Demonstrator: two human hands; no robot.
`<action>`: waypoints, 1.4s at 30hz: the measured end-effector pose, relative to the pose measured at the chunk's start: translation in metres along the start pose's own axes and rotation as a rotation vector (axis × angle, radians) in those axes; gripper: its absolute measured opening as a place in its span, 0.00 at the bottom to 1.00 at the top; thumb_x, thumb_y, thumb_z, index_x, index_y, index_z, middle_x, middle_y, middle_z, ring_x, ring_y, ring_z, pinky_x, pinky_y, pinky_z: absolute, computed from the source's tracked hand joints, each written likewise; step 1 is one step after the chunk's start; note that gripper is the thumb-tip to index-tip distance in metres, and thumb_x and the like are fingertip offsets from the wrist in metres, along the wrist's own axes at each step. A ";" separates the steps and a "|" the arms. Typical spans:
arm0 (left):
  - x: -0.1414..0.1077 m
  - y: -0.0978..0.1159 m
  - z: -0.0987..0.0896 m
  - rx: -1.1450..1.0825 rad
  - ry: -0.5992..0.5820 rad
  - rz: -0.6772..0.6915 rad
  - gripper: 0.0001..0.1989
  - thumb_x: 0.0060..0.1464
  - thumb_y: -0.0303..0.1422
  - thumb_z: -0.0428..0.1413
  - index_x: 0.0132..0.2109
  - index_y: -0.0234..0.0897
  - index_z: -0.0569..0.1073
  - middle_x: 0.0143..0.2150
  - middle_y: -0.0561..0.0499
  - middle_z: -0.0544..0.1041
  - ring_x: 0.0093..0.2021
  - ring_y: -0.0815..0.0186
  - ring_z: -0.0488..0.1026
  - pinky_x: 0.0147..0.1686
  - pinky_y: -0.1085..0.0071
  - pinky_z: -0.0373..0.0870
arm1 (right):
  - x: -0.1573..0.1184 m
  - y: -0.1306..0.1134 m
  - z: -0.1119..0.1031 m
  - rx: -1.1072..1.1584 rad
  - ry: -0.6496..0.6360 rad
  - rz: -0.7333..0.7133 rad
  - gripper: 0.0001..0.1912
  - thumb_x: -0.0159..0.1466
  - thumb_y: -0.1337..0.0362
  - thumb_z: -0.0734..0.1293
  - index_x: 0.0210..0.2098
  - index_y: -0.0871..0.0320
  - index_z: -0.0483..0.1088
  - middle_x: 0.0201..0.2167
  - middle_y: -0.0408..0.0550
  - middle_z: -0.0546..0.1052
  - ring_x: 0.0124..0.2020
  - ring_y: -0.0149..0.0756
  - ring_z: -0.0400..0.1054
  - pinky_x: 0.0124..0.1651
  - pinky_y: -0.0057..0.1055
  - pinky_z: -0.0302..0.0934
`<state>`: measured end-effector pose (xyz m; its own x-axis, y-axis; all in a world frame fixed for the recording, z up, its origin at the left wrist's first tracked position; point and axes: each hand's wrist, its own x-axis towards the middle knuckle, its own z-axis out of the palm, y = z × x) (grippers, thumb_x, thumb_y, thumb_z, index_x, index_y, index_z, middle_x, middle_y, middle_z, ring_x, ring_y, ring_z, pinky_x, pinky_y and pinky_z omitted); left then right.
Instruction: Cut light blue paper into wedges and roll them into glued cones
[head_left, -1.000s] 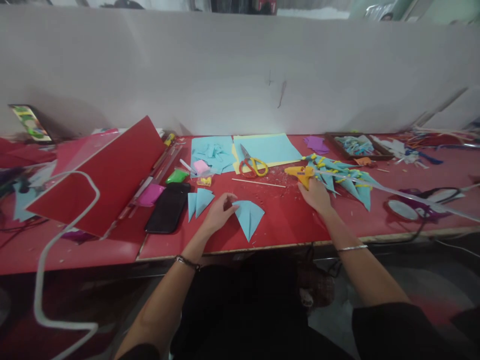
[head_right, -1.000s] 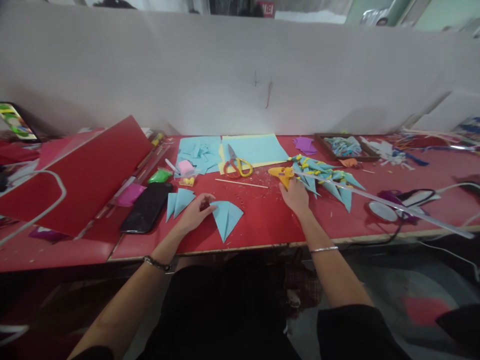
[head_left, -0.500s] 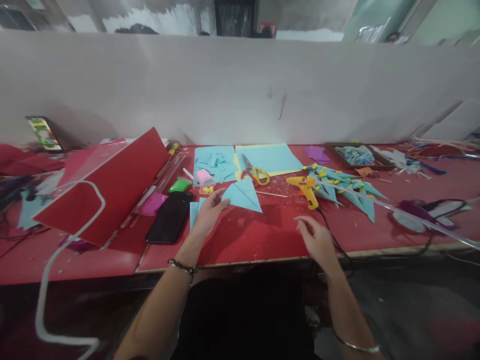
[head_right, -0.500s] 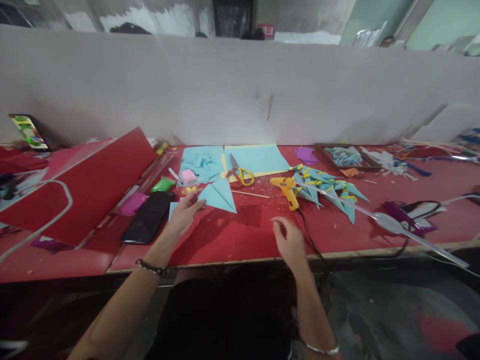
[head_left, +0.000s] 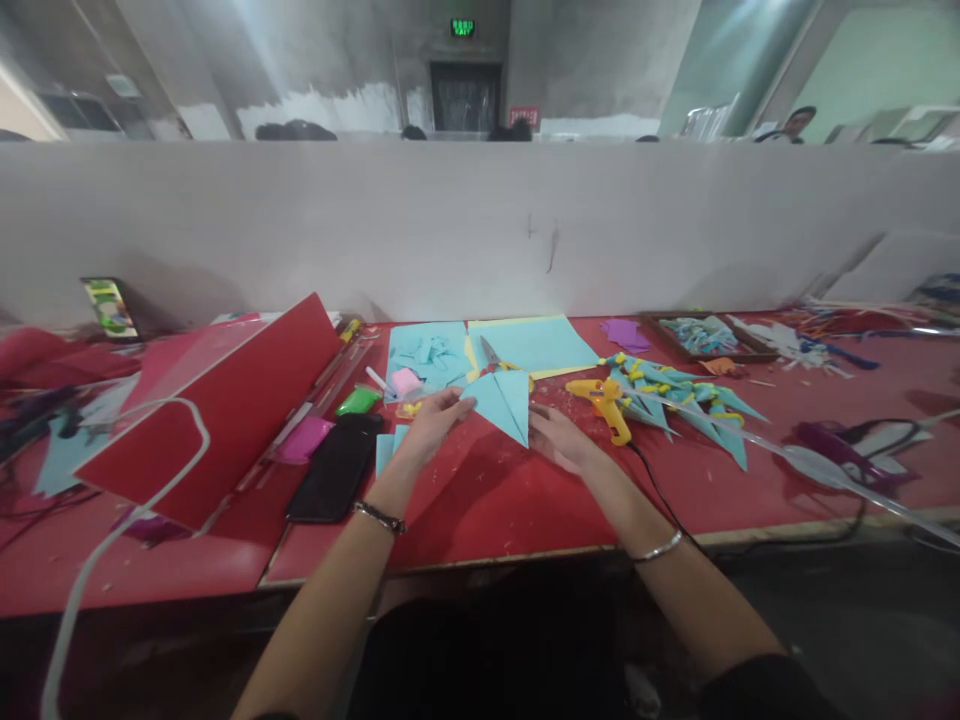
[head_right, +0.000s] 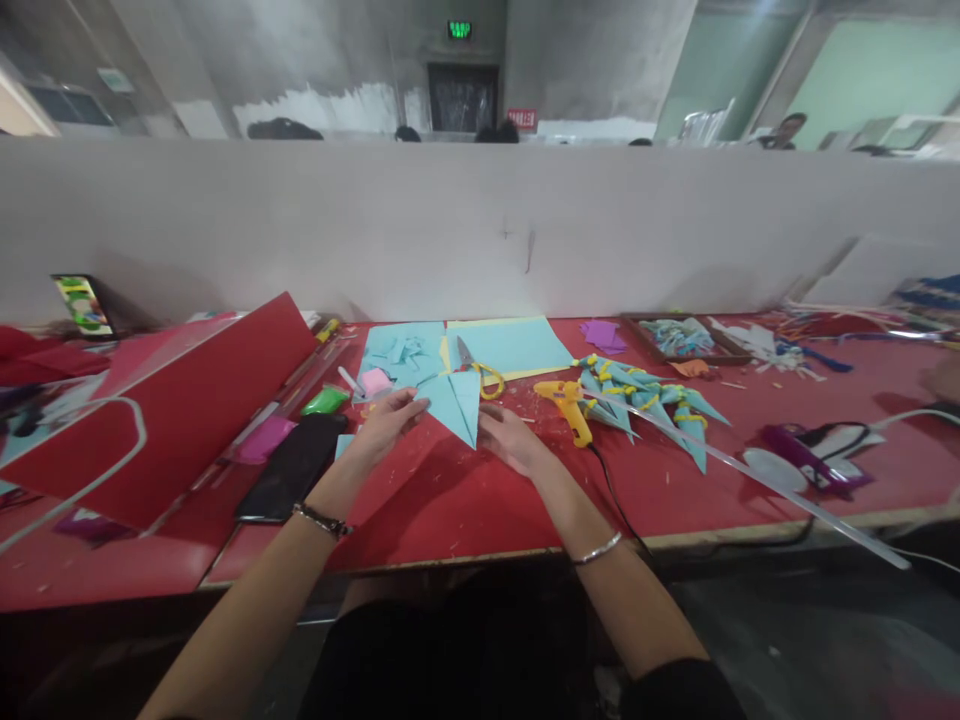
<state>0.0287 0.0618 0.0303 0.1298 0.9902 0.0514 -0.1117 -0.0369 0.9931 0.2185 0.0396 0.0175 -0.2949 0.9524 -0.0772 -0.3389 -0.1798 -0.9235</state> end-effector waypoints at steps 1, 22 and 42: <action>0.003 0.000 -0.001 0.009 -0.001 -0.002 0.16 0.34 0.41 0.63 0.28 0.35 0.70 0.19 0.60 0.65 0.21 0.76 0.61 0.25 0.78 0.58 | 0.004 -0.001 0.002 0.001 -0.019 0.002 0.16 0.45 0.55 0.72 0.30 0.57 0.71 0.25 0.41 0.74 0.26 0.28 0.66 0.33 0.28 0.61; 0.023 -0.026 -0.010 0.021 -0.068 -0.048 0.26 0.48 0.52 0.47 0.35 0.32 0.75 0.32 0.44 0.77 0.33 0.63 0.73 0.36 0.66 0.68 | 0.055 0.018 0.008 -0.127 0.103 -0.067 0.14 0.41 0.60 0.74 0.25 0.60 0.71 0.14 0.37 0.70 0.14 0.23 0.58 0.18 0.23 0.51; 0.012 -0.028 0.007 0.208 0.149 0.082 0.16 0.39 0.43 0.59 0.20 0.34 0.67 0.16 0.57 0.65 0.19 0.73 0.59 0.22 0.75 0.55 | 0.047 0.028 0.019 -0.090 0.321 -0.166 0.16 0.40 0.56 0.73 0.22 0.60 0.68 0.16 0.40 0.70 0.18 0.26 0.60 0.23 0.26 0.55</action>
<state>0.0403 0.0741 0.0042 -0.0199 0.9911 0.1315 0.0912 -0.1292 0.9874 0.1780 0.0746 -0.0045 0.0572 0.9981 -0.0241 -0.2748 -0.0075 -0.9615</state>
